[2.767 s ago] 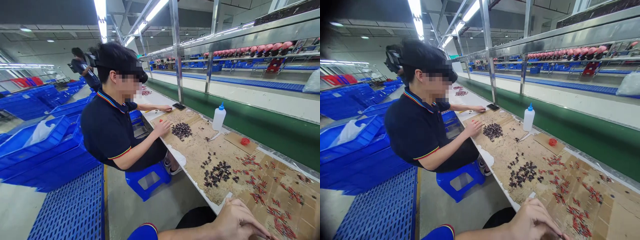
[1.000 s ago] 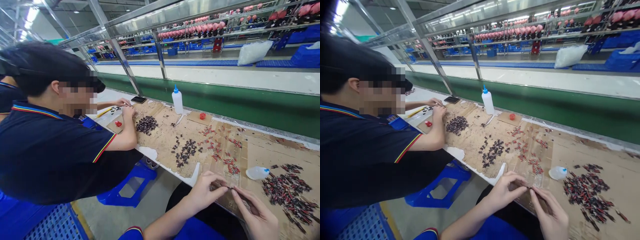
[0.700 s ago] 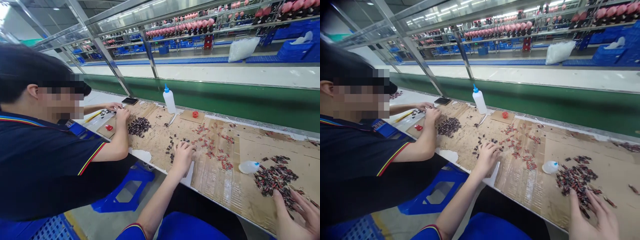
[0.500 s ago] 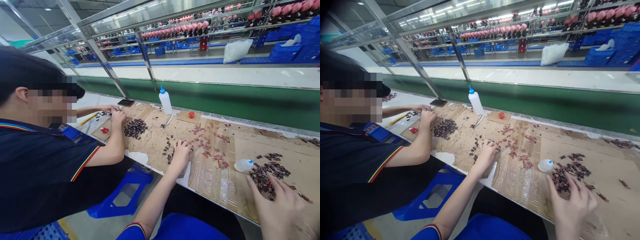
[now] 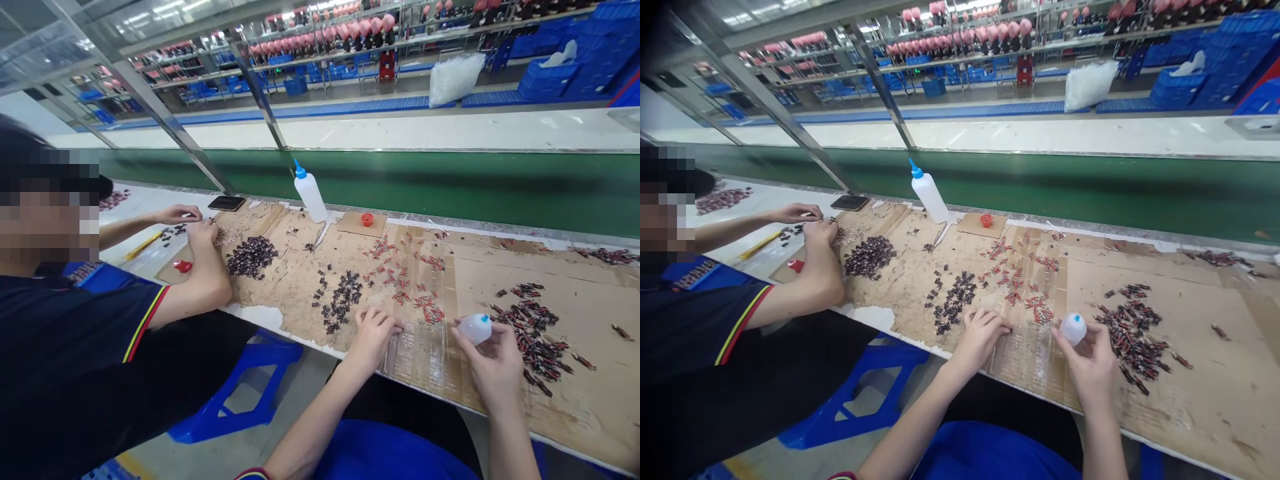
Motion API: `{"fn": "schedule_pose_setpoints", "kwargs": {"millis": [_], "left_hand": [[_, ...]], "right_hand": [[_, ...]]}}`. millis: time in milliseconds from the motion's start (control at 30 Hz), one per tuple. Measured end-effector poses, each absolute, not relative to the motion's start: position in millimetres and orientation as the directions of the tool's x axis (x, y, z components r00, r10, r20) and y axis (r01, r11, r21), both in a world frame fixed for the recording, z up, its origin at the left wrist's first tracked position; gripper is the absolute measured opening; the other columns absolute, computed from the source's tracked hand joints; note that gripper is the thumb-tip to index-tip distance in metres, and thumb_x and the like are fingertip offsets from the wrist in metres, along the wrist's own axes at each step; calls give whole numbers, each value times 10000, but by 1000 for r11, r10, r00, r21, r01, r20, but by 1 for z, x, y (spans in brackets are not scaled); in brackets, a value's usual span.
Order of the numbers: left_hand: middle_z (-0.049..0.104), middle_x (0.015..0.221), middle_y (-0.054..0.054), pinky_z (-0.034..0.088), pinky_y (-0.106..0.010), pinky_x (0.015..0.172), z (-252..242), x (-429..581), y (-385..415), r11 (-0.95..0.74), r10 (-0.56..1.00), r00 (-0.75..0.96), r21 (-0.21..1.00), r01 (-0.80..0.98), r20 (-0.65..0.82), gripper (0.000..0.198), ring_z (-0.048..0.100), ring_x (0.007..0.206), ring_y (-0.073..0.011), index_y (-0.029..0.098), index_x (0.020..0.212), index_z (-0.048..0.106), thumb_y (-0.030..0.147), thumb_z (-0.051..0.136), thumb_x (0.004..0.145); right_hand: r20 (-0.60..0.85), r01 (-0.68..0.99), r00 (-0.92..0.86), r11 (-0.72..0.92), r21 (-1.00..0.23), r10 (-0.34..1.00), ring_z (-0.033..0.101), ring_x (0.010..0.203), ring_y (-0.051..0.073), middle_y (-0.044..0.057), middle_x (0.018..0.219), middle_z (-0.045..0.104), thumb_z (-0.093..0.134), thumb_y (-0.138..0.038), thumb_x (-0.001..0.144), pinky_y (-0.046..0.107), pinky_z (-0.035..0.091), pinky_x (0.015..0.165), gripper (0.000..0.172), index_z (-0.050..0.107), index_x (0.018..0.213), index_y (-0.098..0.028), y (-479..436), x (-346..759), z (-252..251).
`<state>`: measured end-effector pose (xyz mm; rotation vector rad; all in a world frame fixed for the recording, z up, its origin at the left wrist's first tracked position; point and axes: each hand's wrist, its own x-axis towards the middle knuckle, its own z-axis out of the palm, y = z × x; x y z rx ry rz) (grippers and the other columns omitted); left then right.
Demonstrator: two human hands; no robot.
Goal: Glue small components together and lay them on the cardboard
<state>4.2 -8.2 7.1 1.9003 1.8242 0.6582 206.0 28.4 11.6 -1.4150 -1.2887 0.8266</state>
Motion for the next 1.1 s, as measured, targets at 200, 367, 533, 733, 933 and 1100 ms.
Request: {"fn": "schedule_pose_setpoints", "kwargs": {"millis": [200, 367, 533, 733, 933, 1100], "left_hand": [[707, 939, -20, 336, -388, 899, 0, 9, -10, -95, 988, -1, 622, 777, 152, 115, 566, 1006, -202, 239, 877, 689, 219, 583, 919], [729, 1006, -28, 356, -378, 904, 0, 4, -18, -160, 978, 12, 712, 684, 209, 135, 613, 1022, -199, 243, 1012, 652, 190, 605, 896], [760, 947, -15, 367, -388, 931, -1, 0, -18, -147, 981, -7, 765, 627, 195, 177, 658, 991, -202, 236, 997, 646, 150, 644, 843], [775, 907, -2, 368, -396, 933, -1, 2, -17, -109, 981, -66, 797, 594, 183, 151, 685, 954, -203, 237, 932, 665, 150, 675, 809], [778, 910, -2, 353, -410, 940, 1, 2, -18, -90, 985, -69, 809, 581, 159, 177, 690, 951, -200, 239, 956, 665, 141, 669, 809], [778, 904, 1, 348, -417, 944, 3, 2, -17, -73, 987, -73, 809, 583, 141, 157, 690, 960, -204, 245, 911, 678, 134, 676, 800]], "right_hand": [[-32, -133, 302, 9, -991, 953, 540, 498, 118, 26, 671, 675, 836, -454, 537, 238, 408, 450, 408, 684, 770, -155, 17, 197, 10], [-92, -226, 373, -6, -974, 923, 661, 655, 200, 57, 714, 719, 866, -369, 496, 300, 519, 599, 342, 712, 713, -155, 11, 184, 8], [69, 54, 397, 51, -997, 915, 646, 554, 196, 48, 605, 699, 753, -455, 670, 290, 509, 522, 290, 713, 659, -167, 3, 177, 6], [259, 304, 294, 167, -938, 920, 624, 476, 172, 39, 558, 692, 701, -439, 739, 254, 491, 468, 285, 725, 647, -170, -2, 173, 12], [270, 383, 214, 173, -907, 939, 609, 470, 166, 41, 560, 685, 673, -464, 776, 254, 477, 468, 334, 717, 653, -156, 0, 173, 9], [270, 435, 183, 168, -885, 945, 577, 460, 152, 34, 541, 657, 662, -446, 793, 255, 452, 471, 347, 688, 603, -156, 1, 174, 5]]}}
